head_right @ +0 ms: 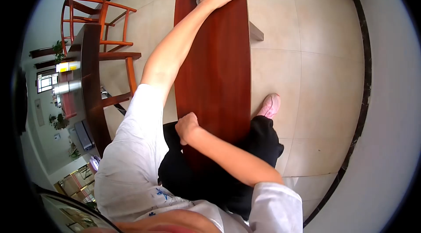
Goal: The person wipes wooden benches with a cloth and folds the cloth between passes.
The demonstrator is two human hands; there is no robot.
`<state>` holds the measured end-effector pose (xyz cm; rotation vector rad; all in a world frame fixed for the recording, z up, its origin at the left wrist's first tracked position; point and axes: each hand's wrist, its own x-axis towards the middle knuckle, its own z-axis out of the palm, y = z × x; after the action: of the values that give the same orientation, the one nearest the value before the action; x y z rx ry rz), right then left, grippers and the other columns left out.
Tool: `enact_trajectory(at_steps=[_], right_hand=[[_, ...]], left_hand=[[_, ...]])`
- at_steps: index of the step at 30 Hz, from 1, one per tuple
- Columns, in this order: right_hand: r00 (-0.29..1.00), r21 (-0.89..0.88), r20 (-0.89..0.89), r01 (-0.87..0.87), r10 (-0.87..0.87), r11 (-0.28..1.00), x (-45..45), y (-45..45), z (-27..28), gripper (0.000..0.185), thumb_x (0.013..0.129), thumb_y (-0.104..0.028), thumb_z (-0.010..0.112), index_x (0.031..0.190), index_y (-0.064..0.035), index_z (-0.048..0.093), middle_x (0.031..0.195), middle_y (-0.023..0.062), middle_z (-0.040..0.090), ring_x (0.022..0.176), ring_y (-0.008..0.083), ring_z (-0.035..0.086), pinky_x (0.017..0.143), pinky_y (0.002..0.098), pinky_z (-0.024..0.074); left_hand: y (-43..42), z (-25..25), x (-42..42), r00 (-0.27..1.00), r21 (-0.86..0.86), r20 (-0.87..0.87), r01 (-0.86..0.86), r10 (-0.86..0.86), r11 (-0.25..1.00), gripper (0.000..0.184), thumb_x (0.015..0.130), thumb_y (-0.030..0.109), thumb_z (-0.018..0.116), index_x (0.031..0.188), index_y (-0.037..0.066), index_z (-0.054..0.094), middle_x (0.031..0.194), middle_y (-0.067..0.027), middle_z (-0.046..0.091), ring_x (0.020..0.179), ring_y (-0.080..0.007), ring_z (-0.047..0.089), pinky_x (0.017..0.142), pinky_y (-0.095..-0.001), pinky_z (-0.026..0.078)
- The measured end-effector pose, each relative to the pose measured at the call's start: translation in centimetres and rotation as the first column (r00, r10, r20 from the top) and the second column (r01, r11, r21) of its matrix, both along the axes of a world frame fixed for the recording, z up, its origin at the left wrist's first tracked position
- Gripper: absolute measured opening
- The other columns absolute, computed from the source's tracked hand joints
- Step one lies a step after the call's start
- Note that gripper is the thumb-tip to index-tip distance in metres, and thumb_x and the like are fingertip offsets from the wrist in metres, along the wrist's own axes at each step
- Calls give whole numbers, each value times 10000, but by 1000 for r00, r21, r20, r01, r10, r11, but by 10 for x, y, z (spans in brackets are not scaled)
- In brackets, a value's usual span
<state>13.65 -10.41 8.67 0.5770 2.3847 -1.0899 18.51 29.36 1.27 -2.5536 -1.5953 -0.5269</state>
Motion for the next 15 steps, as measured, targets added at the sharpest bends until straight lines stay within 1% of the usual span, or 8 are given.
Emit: enact_trajectory(at_steps=[1, 2, 7, 8, 9, 12, 13, 15], right_hand=[[1000, -2, -25, -15, 15, 1000, 4, 3, -1, 421, 849, -449, 812, 1141, -146, 838, 1167, 31, 814, 1086, 214, 779, 852, 364, 552], [999, -19, -45, -4, 3, 1000, 9, 5, 0, 457, 863, -468, 791, 1121, -94, 836, 1123, 86, 817, 1088, 259, 777, 917, 395, 565], [994, 117, -3, -111, 112, 987, -5, -26, -8, 442, 846, -463, 810, 1130, -126, 843, 1149, 64, 817, 1087, 229, 779, 864, 377, 589], [991, 123, 14, -133, 132, 983, -8, -33, -7, 443, 844, -461, 812, 1137, -129, 843, 1156, 60, 816, 1092, 223, 779, 865, 376, 588], [983, 75, 63, -175, 171, 982, -12, -41, -3, 466, 846, -464, 808, 1182, -143, 842, 1200, 53, 810, 1136, 212, 766, 892, 372, 579], [970, 95, -3, -241, 242, 966, -16, -78, 11, 506, 847, -481, 797, 1223, -145, 835, 1243, 58, 800, 1174, 222, 754, 936, 381, 567], [955, 134, -31, -289, 296, 948, -15, -81, 25, 522, 850, -485, 780, 1244, -147, 831, 1258, 60, 794, 1182, 226, 749, 982, 393, 553], [936, 35, -137, -323, 325, 946, -19, -90, 31, 460, 842, -434, 770, 1188, -140, 841, 1190, 72, 808, 1109, 246, 772, 907, 404, 585]], left_hand=[[-9, 2, -5, 1000, 34, -14, 3, -3, 999, 838, 833, 715, 780, 1454, 177, 612, 1374, -161, 588, 1341, -341, 536, 1108, -497, 403], [-25, 1, -11, 999, 25, 0, 47, -47, 999, 828, 828, 714, 787, 1442, 183, 624, 1368, -156, 581, 1306, -351, 543, 1091, -498, 418], [-204, 36, -65, 966, -130, 107, 250, -237, 959, 738, 707, 416, 914, 1353, 171, 653, 1285, -127, 566, 1233, -355, 554, 1052, -510, 452], [-249, 40, -80, 966, -172, 92, 253, -240, 952, 759, 712, 448, 904, 1372, 183, 639, 1311, -132, 567, 1239, -376, 558, 1085, -528, 447], [-296, 44, -95, 967, -225, 79, 256, -244, 940, 771, 687, 398, 919, 1374, 188, 638, 1330, -141, 560, 1255, -385, 564, 1098, -541, 447], [-418, 40, -136, 960, -314, 83, 280, -267, 907, 828, 627, 353, 938, 1388, 220, 642, 1359, -135, 577, 1277, -370, 582, 1104, -531, 453], [-444, 30, -152, 939, -307, 88, 342, -332, 888, 870, 590, 368, 959, 1388, 232, 643, 1353, -126, 597, 1253, -351, 599, 1084, -512, 463], [-447, 40, -157, 895, -338, 127, 445, -428, 829, 841, 584, 390, 973, 1347, 229, 659, 1328, -92, 621, 1207, -320, 625, 1026, -501, 481]])
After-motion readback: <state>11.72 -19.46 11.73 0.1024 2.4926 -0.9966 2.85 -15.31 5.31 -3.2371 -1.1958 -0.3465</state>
